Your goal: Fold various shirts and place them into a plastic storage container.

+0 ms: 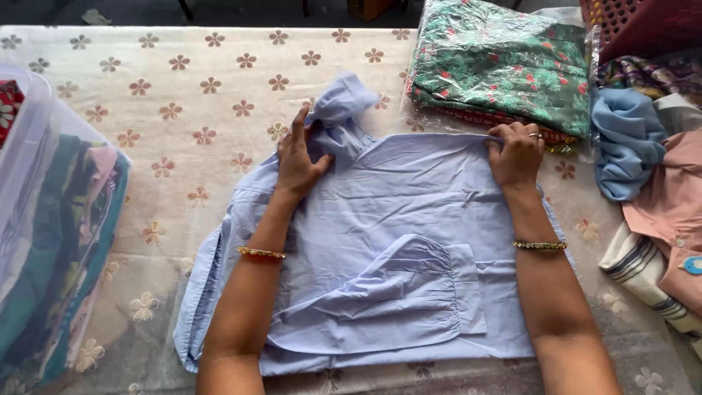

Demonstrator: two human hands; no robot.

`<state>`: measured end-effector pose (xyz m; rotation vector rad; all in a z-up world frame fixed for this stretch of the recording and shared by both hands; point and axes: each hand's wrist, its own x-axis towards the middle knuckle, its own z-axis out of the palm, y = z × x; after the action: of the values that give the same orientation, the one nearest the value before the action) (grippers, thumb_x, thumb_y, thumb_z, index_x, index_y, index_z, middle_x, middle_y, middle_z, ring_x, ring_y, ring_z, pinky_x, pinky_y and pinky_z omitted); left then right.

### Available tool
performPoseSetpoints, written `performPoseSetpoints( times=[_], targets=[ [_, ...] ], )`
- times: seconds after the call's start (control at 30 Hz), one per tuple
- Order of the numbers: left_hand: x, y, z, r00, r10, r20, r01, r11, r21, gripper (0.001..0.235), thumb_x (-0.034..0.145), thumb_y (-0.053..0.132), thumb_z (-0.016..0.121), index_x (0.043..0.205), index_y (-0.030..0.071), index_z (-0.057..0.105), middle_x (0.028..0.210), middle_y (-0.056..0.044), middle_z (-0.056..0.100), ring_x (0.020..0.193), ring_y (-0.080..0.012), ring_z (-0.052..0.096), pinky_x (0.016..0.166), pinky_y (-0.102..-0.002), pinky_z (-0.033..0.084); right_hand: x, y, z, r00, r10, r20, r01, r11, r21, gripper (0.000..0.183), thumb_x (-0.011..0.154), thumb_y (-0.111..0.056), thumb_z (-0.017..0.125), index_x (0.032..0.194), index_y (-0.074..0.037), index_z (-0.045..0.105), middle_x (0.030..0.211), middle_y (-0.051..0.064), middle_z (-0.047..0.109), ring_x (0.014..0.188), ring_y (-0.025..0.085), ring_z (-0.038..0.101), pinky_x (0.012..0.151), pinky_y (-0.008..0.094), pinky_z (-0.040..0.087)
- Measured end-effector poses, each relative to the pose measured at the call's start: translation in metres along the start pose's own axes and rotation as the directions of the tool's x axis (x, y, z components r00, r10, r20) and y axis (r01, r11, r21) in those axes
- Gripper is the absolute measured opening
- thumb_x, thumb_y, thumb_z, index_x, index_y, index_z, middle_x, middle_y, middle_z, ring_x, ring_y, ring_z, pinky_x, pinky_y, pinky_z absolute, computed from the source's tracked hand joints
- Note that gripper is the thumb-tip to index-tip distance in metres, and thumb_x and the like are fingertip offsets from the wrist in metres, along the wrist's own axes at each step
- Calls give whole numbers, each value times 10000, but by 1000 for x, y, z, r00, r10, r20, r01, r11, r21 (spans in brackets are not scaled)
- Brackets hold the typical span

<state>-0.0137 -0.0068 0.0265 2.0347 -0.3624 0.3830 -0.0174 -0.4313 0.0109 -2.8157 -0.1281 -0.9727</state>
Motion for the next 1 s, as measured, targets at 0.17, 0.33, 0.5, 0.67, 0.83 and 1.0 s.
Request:
performPoseSetpoints(
  times=[0.17, 0.33, 0.5, 0.67, 0.83, 1.0],
  targets=[
    [-31, 8, 32, 956, 224, 188, -292, 774, 562, 686, 887, 275, 716, 1518, 216, 454, 1517, -100, 472, 1474, -317, 343, 1243, -625, 184, -11, -35, -20, 1000, -10, 13, 7, 970, 243, 329, 913, -128, 764, 1232, -163, 692, 1252, 45, 685, 1173, 265, 597, 1011, 441, 454],
    [-73, 13, 38, 773, 231, 591, -520, 765, 381, 658, 940, 512, 625, 1527, 288, 427, 1641, -68, 307, 1533, -322, 191, 1194, -667, 52, -50, -74, -19, 927, -295, 233, 89, 774, 626, 398, 958, -320, 746, 1308, -187, 614, 1412, 25, 628, 1432, 202, 520, 1235, 412, 416],
    [-62, -61, -30, 814, -10, 581, -299, 850, 433, 757, 980, 716, 396, 1627, 353, 244, 1718, -50, 147, 1583, -299, 85, 1243, -597, 61, -55, 18, 14, 863, -357, 357, 257, 919, 298, 708, 978, -655, 425, 1569, -269, 383, 1688, 76, 265, 1591, 272, 180, 1251, 515, 107],
    [-45, -36, -75, 895, -199, 399, -171, 673, 720, 725, 967, 717, 329, 1608, 387, 254, 1710, 15, 167, 1578, -261, 92, 1227, -619, 39, -46, 40, 6, 892, -225, 391, 162, 969, 188, 734, 980, -682, 362, 1584, -265, 388, 1673, 69, 289, 1562, 293, 172, 1245, 540, 29],
    [-34, -35, -65, 915, -257, 310, -43, 702, 710, 634, 995, 631, 359, 1583, 401, 305, 1706, 27, 183, 1569, -270, 97, 1219, -638, 39, -45, 33, -3, 926, -183, 331, 135, 978, 160, 680, 1012, -656, 378, 1551, -252, 467, 1658, 79, 370, 1570, 294, 253, 1269, 526, 97],
    [-47, 13, -5, 959, -70, 275, -182, 591, 786, 487, 1042, 252, 541, 1528, 282, 537, 1628, -77, 434, 1574, -254, 315, 1322, -595, 165, -59, 13, -17, 981, -115, 159, 83, 977, 195, 466, 913, -249, 735, 1362, -167, 642, 1555, 148, 549, 1523, 334, 433, 1287, 452, 327]
  ],
)
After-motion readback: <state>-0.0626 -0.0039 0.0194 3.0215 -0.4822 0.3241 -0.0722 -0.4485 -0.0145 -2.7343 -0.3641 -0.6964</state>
